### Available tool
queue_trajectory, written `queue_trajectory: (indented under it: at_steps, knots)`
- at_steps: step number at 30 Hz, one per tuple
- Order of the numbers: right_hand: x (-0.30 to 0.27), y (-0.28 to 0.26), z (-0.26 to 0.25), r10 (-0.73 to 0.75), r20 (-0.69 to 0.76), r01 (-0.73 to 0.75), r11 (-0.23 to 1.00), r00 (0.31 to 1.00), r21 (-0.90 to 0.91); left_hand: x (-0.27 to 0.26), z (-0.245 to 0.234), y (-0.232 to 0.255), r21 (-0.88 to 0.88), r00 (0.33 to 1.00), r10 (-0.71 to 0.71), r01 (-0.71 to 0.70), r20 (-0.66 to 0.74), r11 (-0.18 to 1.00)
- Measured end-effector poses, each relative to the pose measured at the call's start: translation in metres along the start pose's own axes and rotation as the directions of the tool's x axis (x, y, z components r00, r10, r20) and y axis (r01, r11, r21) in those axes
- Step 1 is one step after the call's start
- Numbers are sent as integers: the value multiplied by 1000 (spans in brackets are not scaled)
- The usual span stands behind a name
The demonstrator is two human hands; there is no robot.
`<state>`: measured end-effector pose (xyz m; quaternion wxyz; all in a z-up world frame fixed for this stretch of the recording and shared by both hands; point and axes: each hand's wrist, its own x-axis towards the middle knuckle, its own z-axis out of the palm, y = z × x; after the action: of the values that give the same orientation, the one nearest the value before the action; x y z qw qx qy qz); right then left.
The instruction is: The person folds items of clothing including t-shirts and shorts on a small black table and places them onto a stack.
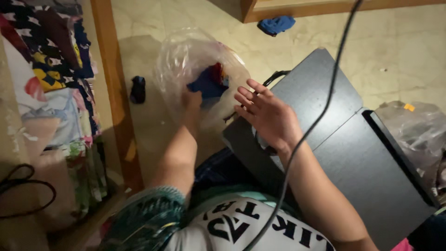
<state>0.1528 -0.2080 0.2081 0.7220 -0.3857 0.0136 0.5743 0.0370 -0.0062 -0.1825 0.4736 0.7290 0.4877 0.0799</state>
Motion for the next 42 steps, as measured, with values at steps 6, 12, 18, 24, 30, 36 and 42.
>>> queue_trajectory:
  at_steps: [6, 12, 18, 24, 30, 36, 42]
  knots:
    - [-14, -8, 5, -83, -13, 83, 997, 996, -2, 1, 27, 3, -35, 990, -133, 134, 37, 990]
    - [-15, -12, -5, -80, -54, 80, 997, 995, -2, 12, 9, -6, -263, 968, -251, 235, -29, 936]
    - [-19, -14, -8, -109, -111, 110, 994, 988, 6, 11, -1, 0, -523, 927, -368, 346, 65, 779]
    - [-32, -18, -11, -117, -153, 116, 993, 981, -20, 6, 17, 20, -658, 858, -428, 500, 285, 563]
    - [-43, -28, -20, -159, -221, 165, 986, 962, 11, 20, 7, 49, -786, 834, -455, 495, 311, 371]
    - [-48, -27, -30, -179, -142, 188, 981, 973, 49, 16, -66, 110, -894, 895, -269, 410, 356, 182]
    - [-61, -21, -41, -169, -37, 171, 983, 985, 63, -113, -183, 254, -936, 940, -48, 331, 338, -124]
